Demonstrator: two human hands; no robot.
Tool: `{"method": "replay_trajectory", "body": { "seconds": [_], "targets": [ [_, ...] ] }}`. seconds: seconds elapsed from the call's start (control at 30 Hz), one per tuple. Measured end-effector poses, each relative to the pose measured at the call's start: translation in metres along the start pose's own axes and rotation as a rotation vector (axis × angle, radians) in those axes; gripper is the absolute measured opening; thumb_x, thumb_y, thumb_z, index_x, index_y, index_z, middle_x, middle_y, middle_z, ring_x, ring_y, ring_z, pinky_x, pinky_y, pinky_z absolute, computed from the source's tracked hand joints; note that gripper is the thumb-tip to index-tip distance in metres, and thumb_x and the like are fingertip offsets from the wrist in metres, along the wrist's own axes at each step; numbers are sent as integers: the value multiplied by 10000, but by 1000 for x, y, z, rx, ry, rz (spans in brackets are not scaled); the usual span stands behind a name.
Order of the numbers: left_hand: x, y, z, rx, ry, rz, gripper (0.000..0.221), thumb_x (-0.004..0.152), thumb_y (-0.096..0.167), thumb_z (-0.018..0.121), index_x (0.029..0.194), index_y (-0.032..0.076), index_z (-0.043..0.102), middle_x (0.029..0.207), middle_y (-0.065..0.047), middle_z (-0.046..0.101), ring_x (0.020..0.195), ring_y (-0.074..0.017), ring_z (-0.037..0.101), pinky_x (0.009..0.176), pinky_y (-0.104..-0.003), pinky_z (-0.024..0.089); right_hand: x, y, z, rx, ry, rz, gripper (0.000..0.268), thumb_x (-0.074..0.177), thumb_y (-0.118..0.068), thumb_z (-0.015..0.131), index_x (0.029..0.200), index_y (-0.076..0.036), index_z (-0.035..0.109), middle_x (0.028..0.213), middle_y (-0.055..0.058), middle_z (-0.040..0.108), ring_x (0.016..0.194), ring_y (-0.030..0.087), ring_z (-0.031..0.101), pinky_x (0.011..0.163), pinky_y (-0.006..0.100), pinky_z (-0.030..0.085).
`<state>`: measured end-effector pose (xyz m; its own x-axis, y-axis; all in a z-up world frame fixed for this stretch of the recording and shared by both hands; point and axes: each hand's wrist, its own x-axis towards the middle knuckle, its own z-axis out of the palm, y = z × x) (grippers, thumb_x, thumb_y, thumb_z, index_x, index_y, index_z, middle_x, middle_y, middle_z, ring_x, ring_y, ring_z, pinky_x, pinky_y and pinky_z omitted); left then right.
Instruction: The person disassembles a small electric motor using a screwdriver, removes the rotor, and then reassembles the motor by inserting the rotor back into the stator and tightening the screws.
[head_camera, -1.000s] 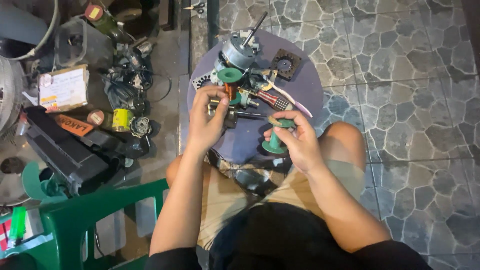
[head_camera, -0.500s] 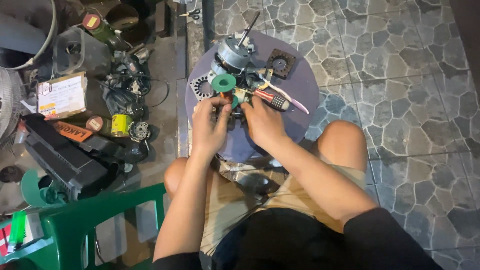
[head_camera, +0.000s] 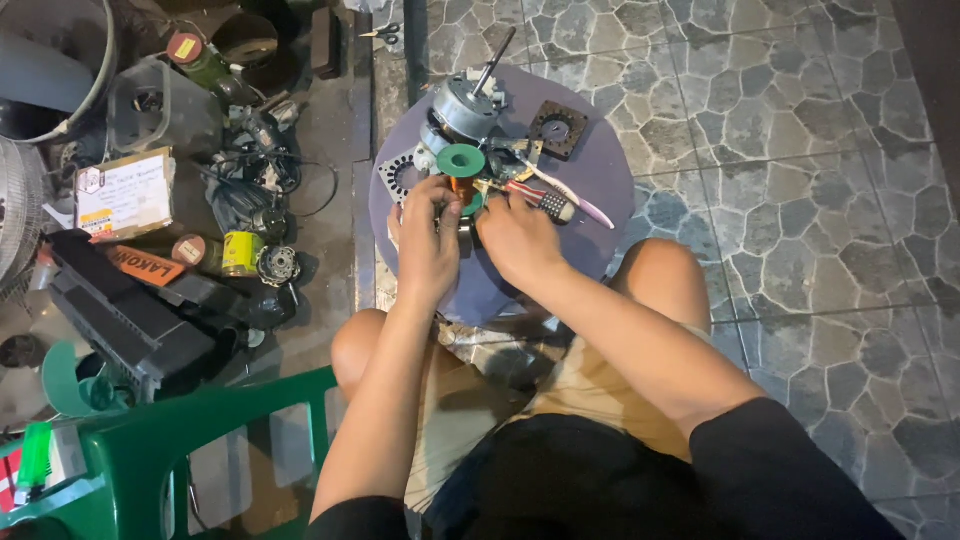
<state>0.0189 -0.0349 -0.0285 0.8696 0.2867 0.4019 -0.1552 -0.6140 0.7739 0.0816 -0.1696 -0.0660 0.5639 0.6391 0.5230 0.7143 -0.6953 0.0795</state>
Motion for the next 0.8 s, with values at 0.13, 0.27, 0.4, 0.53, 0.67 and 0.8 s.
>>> {"method": "replay_trajectory", "body": {
  "seconds": [0.13,0.27,0.4,0.53,0.67,0.8],
  "targets": [
    [8,-12,3,-30,-48,75,112,1069,211,571,1058,100,567,1247,-186,643,1325,-411,540,1140,-641,255,0,0,-6,173,-131,28,115,850,-71,628,760,-47,695,758,125,633,671,375,691,457,502,549],
    [16,-15,11,30,-124,42,98,1056,220,603,1045,125,584,1246,-123,687,1303,-332,590,1155,-604,242,-3,11,10,389,-417,202,127,751,-52,638,827,-89,732,817,103,649,743,399,730,586,516,597],
    [27,6,8,69,-175,91,87,1038,194,629,1038,112,598,1228,-138,697,1170,-342,662,1045,-513,364,17,21,-12,670,-706,385,198,716,-46,655,887,-5,747,807,164,689,756,410,723,633,470,598],
    [28,-1,16,145,-169,91,84,1018,187,652,1038,119,606,1222,-120,700,1123,-321,686,985,-484,413,19,35,-28,679,-830,403,234,746,-117,735,942,9,751,892,218,730,959,448,728,767,515,584],
    [29,-4,18,112,-100,201,39,1000,144,678,1011,126,646,1201,-91,685,1109,-338,692,948,-447,481,23,43,-23,652,-816,383,245,753,-194,787,937,-34,761,920,182,746,1012,404,730,843,511,577],
    [25,-2,14,40,-55,188,54,992,77,685,1034,98,658,1049,-111,725,1039,-361,696,906,-442,502,26,47,-46,698,-744,301,236,783,-94,756,979,36,747,987,250,733,1028,455,706,827,527,584]
  ]
}}
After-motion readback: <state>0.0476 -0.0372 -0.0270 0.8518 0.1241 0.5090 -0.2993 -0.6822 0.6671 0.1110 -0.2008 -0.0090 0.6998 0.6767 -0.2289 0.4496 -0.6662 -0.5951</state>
